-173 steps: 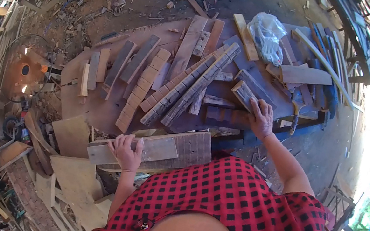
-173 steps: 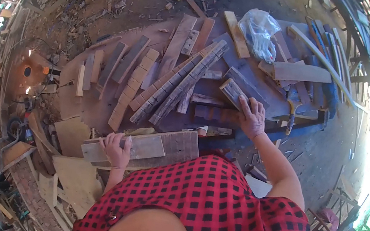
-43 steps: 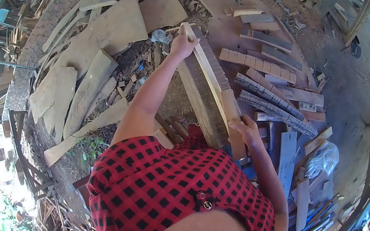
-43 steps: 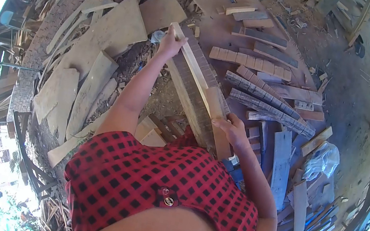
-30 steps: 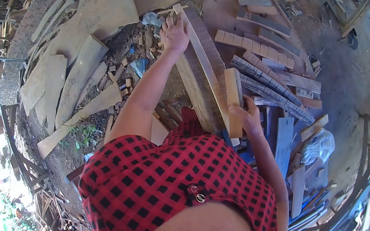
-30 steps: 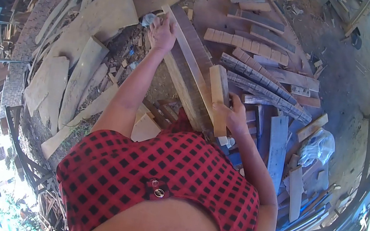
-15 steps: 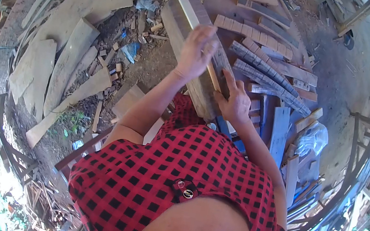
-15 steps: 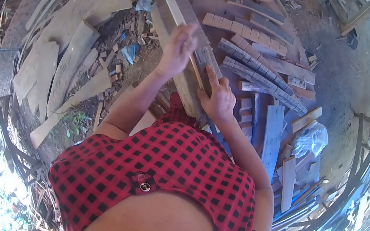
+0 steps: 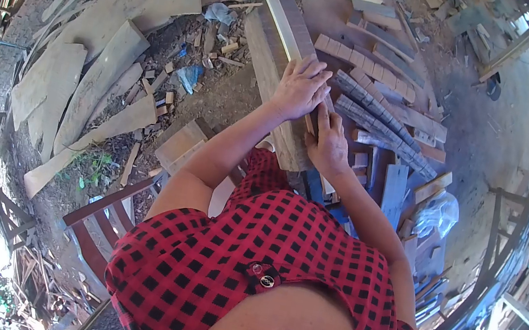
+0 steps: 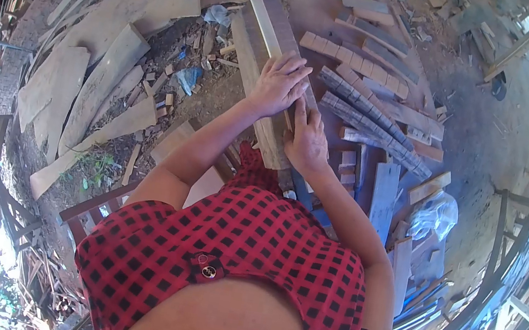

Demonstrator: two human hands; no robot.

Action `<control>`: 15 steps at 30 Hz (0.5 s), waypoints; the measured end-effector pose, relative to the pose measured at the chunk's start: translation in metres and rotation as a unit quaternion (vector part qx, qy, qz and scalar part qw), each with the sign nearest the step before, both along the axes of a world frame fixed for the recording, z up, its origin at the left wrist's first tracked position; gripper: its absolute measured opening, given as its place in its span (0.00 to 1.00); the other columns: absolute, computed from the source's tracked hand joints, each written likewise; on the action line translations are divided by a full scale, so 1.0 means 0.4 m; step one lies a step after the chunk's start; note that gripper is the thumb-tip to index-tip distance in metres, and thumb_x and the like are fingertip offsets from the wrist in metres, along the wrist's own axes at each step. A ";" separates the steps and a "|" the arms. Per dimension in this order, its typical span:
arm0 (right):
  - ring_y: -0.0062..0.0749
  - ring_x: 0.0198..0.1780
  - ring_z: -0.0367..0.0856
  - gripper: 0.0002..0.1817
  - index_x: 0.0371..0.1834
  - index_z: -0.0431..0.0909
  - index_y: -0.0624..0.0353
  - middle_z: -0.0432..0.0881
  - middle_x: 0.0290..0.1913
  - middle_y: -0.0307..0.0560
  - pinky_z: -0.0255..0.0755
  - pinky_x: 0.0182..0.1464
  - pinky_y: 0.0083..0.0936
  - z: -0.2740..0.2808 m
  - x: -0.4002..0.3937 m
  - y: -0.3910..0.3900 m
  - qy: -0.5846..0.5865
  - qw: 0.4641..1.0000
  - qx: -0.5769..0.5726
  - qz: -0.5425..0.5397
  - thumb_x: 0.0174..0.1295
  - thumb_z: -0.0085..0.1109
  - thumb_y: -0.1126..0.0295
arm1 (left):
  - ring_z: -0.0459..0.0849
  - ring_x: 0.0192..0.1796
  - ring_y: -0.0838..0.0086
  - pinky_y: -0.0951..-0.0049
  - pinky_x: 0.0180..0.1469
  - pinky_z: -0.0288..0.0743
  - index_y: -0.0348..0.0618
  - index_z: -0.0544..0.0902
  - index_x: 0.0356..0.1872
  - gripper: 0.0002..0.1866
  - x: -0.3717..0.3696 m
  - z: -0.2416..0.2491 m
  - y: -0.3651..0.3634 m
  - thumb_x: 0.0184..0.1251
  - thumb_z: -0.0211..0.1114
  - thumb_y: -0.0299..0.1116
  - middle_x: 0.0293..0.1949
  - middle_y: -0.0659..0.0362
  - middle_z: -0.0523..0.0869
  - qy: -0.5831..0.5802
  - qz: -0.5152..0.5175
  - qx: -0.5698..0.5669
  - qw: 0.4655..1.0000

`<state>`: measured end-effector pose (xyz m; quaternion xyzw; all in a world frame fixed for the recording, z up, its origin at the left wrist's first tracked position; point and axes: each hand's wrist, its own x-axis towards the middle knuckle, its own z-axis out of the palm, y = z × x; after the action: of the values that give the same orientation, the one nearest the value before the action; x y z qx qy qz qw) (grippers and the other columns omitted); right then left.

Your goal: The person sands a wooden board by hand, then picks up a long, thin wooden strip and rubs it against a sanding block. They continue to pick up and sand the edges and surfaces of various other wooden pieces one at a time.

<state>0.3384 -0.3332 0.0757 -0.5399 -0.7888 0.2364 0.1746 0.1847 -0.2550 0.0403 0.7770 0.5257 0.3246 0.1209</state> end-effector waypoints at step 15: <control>0.65 0.53 0.75 0.41 0.73 0.56 0.59 0.70 0.56 0.68 0.75 0.53 0.50 -0.014 -0.148 0.196 -0.032 0.998 0.056 0.017 0.53 0.61 0.70 | 0.47 0.79 0.53 0.38 0.75 0.40 0.56 0.71 0.69 0.27 -0.149 0.016 0.190 0.76 0.43 0.53 0.75 0.58 0.61 0.163 0.070 -0.065 0.982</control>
<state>0.2790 -0.2547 0.0703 -0.5227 -0.8152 0.1775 0.1752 0.1250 -0.1789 0.0467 0.7712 0.6116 0.1659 0.0608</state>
